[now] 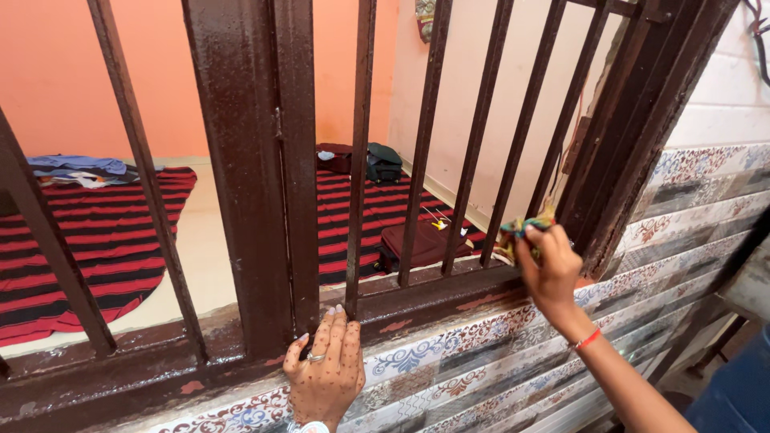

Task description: The person wipes the metal bars and the frame of a window using a multicolored cloth and their hands.

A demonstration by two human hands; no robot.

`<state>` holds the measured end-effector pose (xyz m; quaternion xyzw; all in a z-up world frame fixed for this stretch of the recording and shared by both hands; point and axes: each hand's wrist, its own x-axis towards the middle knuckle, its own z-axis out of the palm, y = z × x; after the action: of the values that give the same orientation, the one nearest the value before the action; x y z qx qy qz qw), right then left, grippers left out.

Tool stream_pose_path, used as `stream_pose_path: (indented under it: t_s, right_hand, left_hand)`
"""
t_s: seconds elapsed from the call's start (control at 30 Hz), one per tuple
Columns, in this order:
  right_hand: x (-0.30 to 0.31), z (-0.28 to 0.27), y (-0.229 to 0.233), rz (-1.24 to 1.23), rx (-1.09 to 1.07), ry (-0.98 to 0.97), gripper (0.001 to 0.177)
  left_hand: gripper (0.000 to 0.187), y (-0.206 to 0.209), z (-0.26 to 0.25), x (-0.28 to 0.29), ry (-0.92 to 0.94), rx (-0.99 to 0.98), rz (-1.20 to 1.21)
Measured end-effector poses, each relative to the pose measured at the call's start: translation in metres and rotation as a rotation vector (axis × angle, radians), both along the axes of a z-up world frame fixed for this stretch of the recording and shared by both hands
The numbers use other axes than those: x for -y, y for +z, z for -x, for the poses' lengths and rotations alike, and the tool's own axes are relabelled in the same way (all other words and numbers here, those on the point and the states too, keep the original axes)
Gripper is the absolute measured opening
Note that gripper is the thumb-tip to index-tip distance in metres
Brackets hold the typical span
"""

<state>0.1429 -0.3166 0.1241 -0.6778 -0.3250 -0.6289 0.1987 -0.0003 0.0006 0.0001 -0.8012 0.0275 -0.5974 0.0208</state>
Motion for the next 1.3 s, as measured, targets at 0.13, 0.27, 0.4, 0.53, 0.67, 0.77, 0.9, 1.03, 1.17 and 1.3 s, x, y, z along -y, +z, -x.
stream_pose_path:
  t_s: [0.13,0.27,0.4,0.53,0.67,0.77,0.9,1.03,1.17,1.3]
  right_hand:
    - [-0.007,0.029,-0.013,0.016,-0.134,0.011,0.017]
    - [-0.004,0.053,0.002,0.038,-0.638,0.012,0.016]
    - [0.001,0.073,0.029,0.021,-1.054,0.176,0.018]
    - [-0.024,0.100,0.037,0.119,-0.683,0.227,0.025]
    - [-0.059,0.097,0.041,0.198,-0.443,-0.073,0.022]
    - [-0.075,0.090,0.039,0.290,-0.555,-0.183,0.022]
    - [-0.076,0.103,0.050,0.401,-0.696,-0.327,0.014]
    - [-0.091,0.131,0.067,0.364,-0.662,-0.036,0.013]
    - [-0.123,0.132,0.057,0.357,-0.574,-0.064,0.017]
    - [-0.127,0.128,0.046,0.412,-0.679,0.054,0.013]
  left_hand:
    - [0.026,-0.001,-0.001,0.000,-0.007,-0.028,0.012]
    - [0.029,-0.002,0.000,-0.001,-0.011,-0.030,-0.003]
    - [0.029,-0.002,0.000,-0.001,-0.004,-0.025,0.000]
    - [0.032,-0.002,0.001,-0.001,0.003,-0.022,-0.019]
    - [0.032,-0.002,0.002,-0.002,0.000,-0.016,-0.029]
    - [0.035,-0.003,0.001,-0.002,-0.005,-0.026,-0.026]
    - [0.034,-0.005,0.001,-0.003,-0.002,-0.038,-0.034]
    - [0.034,-0.004,0.000,-0.004,-0.004,-0.037,-0.040]
    - [0.033,-0.006,0.001,-0.004,0.003,-0.040,-0.057]
    - [0.034,-0.005,0.001,-0.005,-0.017,-0.030,-0.055]
